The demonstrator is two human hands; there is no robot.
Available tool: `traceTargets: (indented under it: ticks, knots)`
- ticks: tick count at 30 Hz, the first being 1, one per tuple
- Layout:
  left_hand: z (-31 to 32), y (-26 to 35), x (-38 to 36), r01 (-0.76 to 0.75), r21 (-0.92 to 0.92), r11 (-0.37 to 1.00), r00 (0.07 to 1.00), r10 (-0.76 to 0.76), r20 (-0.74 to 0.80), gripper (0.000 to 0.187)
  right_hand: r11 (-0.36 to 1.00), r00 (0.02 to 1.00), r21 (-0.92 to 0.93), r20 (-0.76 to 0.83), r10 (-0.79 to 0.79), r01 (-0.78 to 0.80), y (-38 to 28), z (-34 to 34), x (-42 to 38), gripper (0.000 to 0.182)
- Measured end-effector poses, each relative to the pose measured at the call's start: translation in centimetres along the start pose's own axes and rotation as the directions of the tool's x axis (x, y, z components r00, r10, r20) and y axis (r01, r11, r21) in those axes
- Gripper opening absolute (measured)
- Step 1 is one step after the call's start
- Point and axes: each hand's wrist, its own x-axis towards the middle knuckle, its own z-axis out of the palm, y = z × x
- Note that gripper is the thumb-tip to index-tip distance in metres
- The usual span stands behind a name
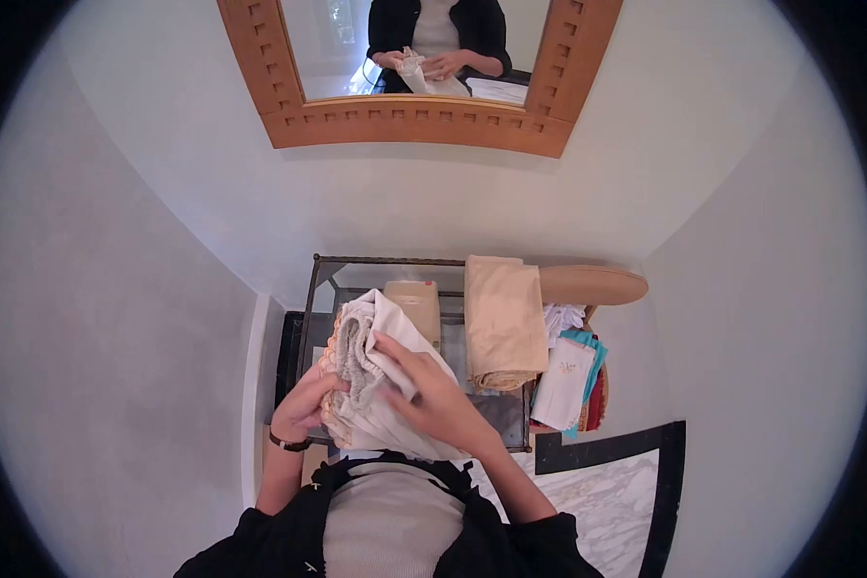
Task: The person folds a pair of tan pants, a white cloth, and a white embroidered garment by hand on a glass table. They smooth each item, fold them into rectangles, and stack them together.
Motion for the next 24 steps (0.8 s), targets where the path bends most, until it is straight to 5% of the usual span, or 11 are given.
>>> traceTargets:
  ticks: [4, 7, 8, 11, 12, 15, 18, 21, 24]
  knots:
    - [-5.3, -1.2, 2.0, 0.035, 0.042, 0.999, 0.999, -0.034, -0.009, 0.06, 0.939, 0.961, 0.217, -0.015, 0.275, -0.265, 5.1, 0.0, 1.3, 0.049]
    - [-7.5, -3.3, 3.5, -0.008, 0.148, 0.989, 0.991, 0.028, -0.129, 0.057, 0.873, 0.867, 0.056, -0.102, 0.488, -0.485, 7.0, 1.0, 1.7, 0.05]
    - [-8.5, -4.5, 4.2, 0.011, 0.196, 0.98, 0.983, 0.025, -0.182, 0.057, 0.986, 0.953, -0.038, -0.265, 0.147, -0.162, 10.0, 2.7, 1.1, 0.054]
    - [-9.2, -6.1, 4.9, 0.041, 0.247, 0.968, 0.964, 0.026, -0.264, 0.059, 0.926, 0.985, -0.375, -0.145, -0.096, 0.035, 10.3, 4.7, 0.2, 0.061]
    - [-8.5, -6.1, 4.6, 0.03, 0.23, 0.973, 0.966, 0.031, -0.256, 0.06, 0.954, 0.999, -0.299, -0.041, -0.012, -0.001, 10.7, 5.3, -0.2, 0.066]
    - [-6.2, -5.9, 4.0, 0.009, 0.247, 0.969, 0.983, 0.036, -0.179, 0.062, 0.981, 0.994, -0.192, -0.104, 0.02, -0.04, 11.7, 7.0, -0.6, 0.057]
    - [-6.1, -5.7, 3.7, 0.02, 0.309, 0.951, 0.992, 0.019, -0.123, 0.062, 0.96, 0.956, -0.016, -0.102, 0.276, -0.279, 11.2, 6.1, -1.2, 0.047]
    - [-7.0, -5.2, 3.4, -0.045, 0.478, 0.877, 0.987, 0.112, -0.114, 0.06, 0.892, 0.891, -0.036, -0.085, 0.447, -0.451, 12.7, 4.5, -1.3, 0.036]
    - [-6.9, -4.6, 2.8, -0.102, 0.795, 0.598, 0.927, 0.348, -0.143, 0.061, 0.896, 0.917, 0.363, -0.205, 0.343, -0.254, 14.1, 3.9, -1.4, 0.031]
